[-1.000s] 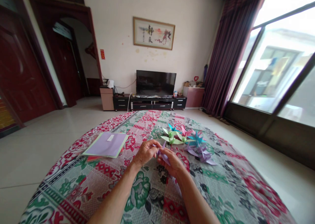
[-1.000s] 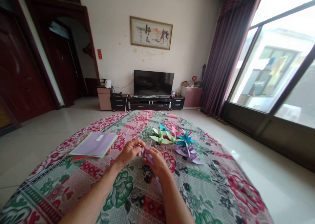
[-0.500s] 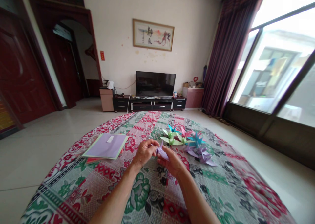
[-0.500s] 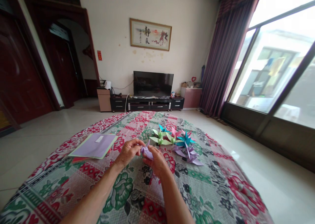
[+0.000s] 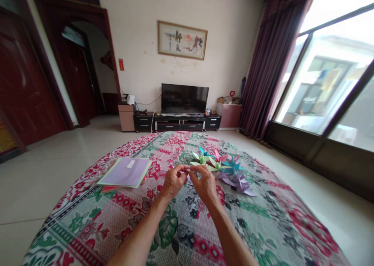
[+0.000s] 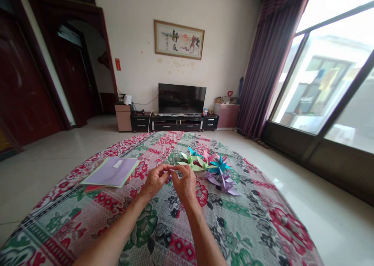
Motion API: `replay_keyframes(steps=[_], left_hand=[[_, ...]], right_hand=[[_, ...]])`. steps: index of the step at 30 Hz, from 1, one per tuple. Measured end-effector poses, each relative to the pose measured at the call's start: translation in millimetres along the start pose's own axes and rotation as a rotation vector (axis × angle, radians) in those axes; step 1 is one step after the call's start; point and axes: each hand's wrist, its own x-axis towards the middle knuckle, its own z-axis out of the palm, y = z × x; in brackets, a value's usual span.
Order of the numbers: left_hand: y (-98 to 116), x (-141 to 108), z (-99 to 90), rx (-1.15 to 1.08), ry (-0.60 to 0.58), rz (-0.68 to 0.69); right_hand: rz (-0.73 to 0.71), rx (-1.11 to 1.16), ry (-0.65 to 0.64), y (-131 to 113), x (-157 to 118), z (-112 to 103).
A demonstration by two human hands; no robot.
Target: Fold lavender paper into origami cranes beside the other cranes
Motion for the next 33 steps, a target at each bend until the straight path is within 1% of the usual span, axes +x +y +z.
replay_keyframes(steps=[3,7,12,14,21,24,29,33], left_hand=[[-4,0,3.1,-0.035,-0.006,-0.014],[-10,0,4.4,-0.013,-0.005,0.013],[-16,0,4.9,0.054,0.011,0.049],[-16,1,5.0,0.064,0.016,0.054],[-10,1,3.7,0.054,0.035,0.045],[-9,1,3.9,0.059,0.03,0.051],[-12,-1,6.0,0.094,0.031,0.09],[-12,-1,7.0,0.114,0.038,0.105]], right_hand=[[0.006,-0.037,-0.008,1,0,-1],[-0.003,0.017,-0.014,5,0,-1],[-0.086,0.019,-0.092,9,0,-1],[-0.109,0.013,-0.111,10,0,0],[-0.127,0.014,-0.115,8,-1,1],[-0.115,0.034,-0.115,10,0,1],[-0.116,-0.001,-0.102,17,1,2],[-0.086,-0.006,-0.107,17,2,2]])
